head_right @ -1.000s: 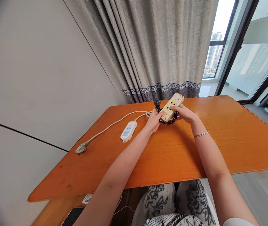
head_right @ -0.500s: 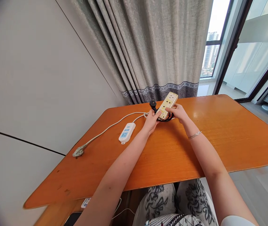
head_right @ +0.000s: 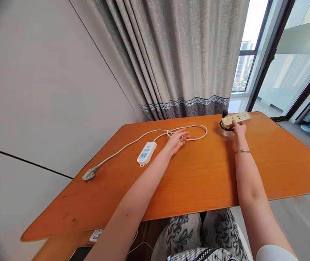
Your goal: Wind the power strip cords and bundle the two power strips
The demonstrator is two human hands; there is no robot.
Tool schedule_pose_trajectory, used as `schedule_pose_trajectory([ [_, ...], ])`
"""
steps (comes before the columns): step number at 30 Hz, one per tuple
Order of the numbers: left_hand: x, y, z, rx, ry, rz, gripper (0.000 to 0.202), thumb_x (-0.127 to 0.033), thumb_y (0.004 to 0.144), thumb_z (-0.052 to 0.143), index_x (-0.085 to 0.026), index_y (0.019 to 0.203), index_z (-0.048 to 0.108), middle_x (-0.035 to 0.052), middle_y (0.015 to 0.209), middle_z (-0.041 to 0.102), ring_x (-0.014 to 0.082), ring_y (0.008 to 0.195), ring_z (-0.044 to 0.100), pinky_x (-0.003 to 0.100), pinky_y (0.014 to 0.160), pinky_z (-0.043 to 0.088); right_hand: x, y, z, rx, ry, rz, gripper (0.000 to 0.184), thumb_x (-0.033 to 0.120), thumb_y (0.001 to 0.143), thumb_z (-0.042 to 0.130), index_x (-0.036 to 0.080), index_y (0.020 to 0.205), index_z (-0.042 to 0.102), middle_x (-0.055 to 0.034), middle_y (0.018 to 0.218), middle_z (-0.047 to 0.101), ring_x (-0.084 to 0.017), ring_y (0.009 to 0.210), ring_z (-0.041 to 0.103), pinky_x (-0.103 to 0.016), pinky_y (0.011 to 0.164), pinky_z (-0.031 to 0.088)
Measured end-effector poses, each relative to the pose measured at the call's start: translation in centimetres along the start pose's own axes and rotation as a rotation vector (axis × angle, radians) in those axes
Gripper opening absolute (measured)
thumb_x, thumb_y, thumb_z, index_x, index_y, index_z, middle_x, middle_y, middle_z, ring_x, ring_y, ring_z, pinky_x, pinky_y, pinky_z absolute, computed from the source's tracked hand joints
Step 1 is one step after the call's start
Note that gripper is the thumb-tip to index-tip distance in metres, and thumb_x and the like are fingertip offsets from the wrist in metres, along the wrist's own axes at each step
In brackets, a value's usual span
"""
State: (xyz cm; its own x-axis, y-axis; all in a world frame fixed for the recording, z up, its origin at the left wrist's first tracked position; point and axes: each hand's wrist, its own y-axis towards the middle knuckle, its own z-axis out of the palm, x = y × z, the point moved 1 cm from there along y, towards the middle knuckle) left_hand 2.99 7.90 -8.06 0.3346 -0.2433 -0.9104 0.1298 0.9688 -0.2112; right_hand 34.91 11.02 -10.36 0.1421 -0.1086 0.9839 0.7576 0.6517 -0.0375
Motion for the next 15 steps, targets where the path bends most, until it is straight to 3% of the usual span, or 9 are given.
schedule_pose_trajectory([
  [4, 0.1, 0.2, -0.2, 0.010, -0.001, 0.002, 0.025, -0.016, 0.077, 0.073, -0.020, 0.097, 0.059, 0.0044, 0.099, 0.069, 0.0114, 0.075, 0.069, 0.023, 0.071, 0.051, -2.2, 2.1, -1.6, -0.091, -0.103, -0.016, 0.035, 0.018, 0.080, 0.067, 0.009, 0.113, 0.062, -0.0128, 0.102, 0.072, -0.021, 0.091, 0.071, -0.031, 0.070, 0.061],
  [8, 0.1, 0.4, -0.3, 0.017, 0.003, -0.015, 0.017, -0.014, 0.080, 0.071, -0.019, 0.093, 0.061, 0.0041, 0.096, 0.070, 0.0101, 0.070, 0.067, 0.024, 0.070, 0.050, -3.7, 2.9, -1.2, -0.124, -0.231, -0.064, 0.040, 0.021, 0.075, 0.073, 0.008, 0.111, 0.062, -0.0150, 0.103, 0.073, -0.024, 0.098, 0.070, -0.032, 0.081, 0.060],
  [12, 0.1, 0.6, -0.5, 0.025, 0.018, -0.014, 0.016, -0.014, 0.080, 0.070, -0.018, 0.093, 0.063, 0.0053, 0.097, 0.071, 0.0101, 0.070, 0.066, 0.023, 0.069, 0.049, -4.2, 3.2, -0.8, -0.147, -0.390, -0.081, 0.040, 0.027, 0.080, 0.071, 0.009, 0.114, 0.060, -0.0178, 0.115, 0.071, -0.026, 0.112, 0.068, -0.037, 0.095, 0.055],
  [15, -0.1, 0.6, -0.6, 0.018, 0.019, -0.011, 0.015, -0.014, 0.080, 0.069, -0.018, 0.093, 0.063, 0.0052, 0.095, 0.071, 0.0095, 0.069, 0.066, 0.022, 0.067, 0.049, -3.7, 3.0, -0.9, -0.178, -0.541, -0.057, 0.039, 0.035, 0.082, 0.071, 0.011, 0.112, 0.062, -0.0233, 0.122, 0.068, -0.033, 0.122, 0.063, -0.047, 0.106, 0.046],
])
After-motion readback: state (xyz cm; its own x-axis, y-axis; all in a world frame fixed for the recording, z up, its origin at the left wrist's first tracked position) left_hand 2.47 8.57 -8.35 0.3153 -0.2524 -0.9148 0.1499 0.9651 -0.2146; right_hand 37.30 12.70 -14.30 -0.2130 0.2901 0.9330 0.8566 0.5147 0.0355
